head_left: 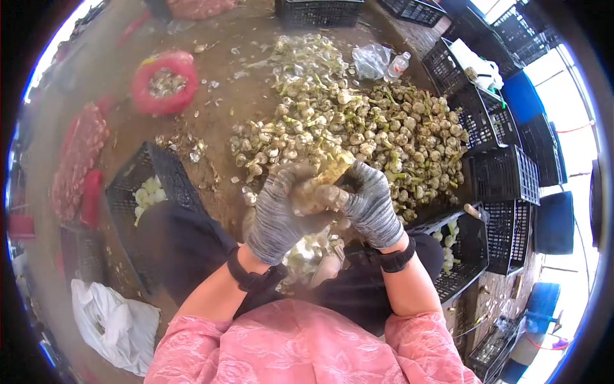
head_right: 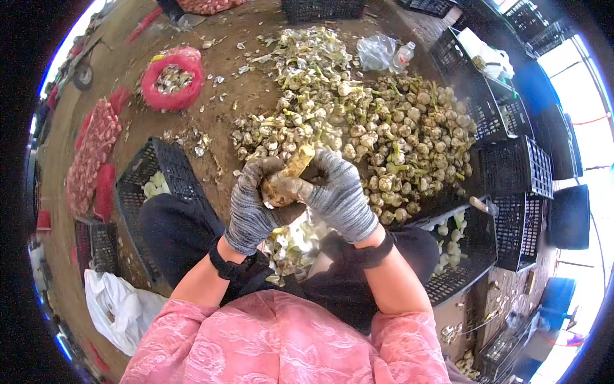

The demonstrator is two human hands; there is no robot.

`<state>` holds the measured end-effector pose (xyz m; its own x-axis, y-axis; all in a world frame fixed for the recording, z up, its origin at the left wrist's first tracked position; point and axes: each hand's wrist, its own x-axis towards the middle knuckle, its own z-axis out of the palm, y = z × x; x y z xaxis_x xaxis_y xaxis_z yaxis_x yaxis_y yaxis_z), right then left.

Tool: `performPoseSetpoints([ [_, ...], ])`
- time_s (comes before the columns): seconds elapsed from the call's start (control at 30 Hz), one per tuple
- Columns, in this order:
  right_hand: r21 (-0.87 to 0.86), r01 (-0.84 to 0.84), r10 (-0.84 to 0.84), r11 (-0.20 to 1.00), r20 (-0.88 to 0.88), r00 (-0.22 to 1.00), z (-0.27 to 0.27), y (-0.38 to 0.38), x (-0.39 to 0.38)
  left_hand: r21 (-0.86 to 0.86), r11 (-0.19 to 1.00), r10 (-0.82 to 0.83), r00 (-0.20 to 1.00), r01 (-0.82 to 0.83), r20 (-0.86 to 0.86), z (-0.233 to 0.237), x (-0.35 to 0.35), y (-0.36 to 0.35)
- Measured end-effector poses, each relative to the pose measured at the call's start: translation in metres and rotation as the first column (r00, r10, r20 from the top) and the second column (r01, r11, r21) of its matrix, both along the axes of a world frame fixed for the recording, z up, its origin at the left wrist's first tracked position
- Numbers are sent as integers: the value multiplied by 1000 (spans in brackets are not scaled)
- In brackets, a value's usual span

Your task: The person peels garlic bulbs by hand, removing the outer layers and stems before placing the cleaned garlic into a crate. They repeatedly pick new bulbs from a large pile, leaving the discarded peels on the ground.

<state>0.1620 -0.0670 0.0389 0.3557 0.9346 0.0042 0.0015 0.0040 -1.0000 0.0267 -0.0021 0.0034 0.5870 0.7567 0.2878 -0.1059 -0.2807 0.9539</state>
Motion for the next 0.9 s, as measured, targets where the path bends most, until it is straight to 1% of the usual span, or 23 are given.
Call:
performPoseSetpoints([
  [0.07,16,-42,42,999,-1,999,2,-3,3,46,998,46,999,-45,-26,4,-2,-5],
  [0.1,-8,-70,70,998,6,998,-2,-6,8,140,987,86,994,-75,-73,6,-3,-5],
  [0.13,-32,-95,95,995,13,995,-4,-9,12,135,987,100,992,-89,-72,6,-3,-5],
  [0.17,-34,-108,106,994,-53,993,-3,-13,14,135,989,70,996,-63,-49,5,-1,-6],
  [0.2,-35,-114,112,993,-52,992,-2,-15,15,139,990,36,999,-32,-25,5,0,-7],
  [0.23,1,-133,132,991,-74,988,-1,-16,17,82,996,47,999,-45,-26,2,2,-11],
  [0.27,37,-148,151,988,-95,984,1,-18,20,83,995,48,999,-46,-25,2,4,-14],
  [0.3,49,-188,192,981,-94,977,3,-21,23,45,998,44,999,-45,23,3,7,-16],
  [0.33,51,-186,190,981,-94,977,4,-24,27,8,999,40,997,-41,71,3,9,-18],
  [0.4,-8,-222,214,975,-233,949,6,-29,31,-18,999,31,995,-29,90,1,12,-20],
  [0.47,-5,-216,208,976,-245,947,5,-32,35,-42,999,17,994,-13,110,3,14,-21],
  [0.53,-23,-207,203,978,-108,973,3,-33,38,19,999,31,998,-32,45,10,15,-22],
  [0.57,-93,-183,178,979,-65,982,10,-33,38,147,987,75,997,-70,-25,4,15,-20],
  [0.6,-90,-177,172,980,-65,983,13,-34,38,149,987,68,997,-64,-26,1,16,-20],
  [0.67,-139,-184,186,973,0,983,17,-34,38,291,951,132,988,-103,-80,-2,17,-21],
  [0.7,-207,-141,167,968,116,979,13,-35,38,293,951,128,988,-99,-81,-2,18,-20],
  [0.73,-205,-138,163,969,115,980,8,-35,37,368,923,146,986,-108,-77,-2,19,-20],
  [0.77,-157,-69,106,985,241,965,2,-34,35,440,890,164,984,-117,-70,-3,20,-20],
  [0.8,-100,-6,42,995,361,932,-3,-34,34,440,891,160,984,-112,-72,-2,20,-21],
  [0.83,-56,-2,19,998,320,947,-6,-33,34,58,998,38,999,-38,11,-1,20,-23],
  [0.87,-57,2,16,998,319,948,-5,-35,35,-322,943,-43,990,84,134,0,21,-24],
  [0.9,-17,-21,25,1000,224,974,-2,-35,36,-368,912,-75,955,183,288,1,22,-23],
])
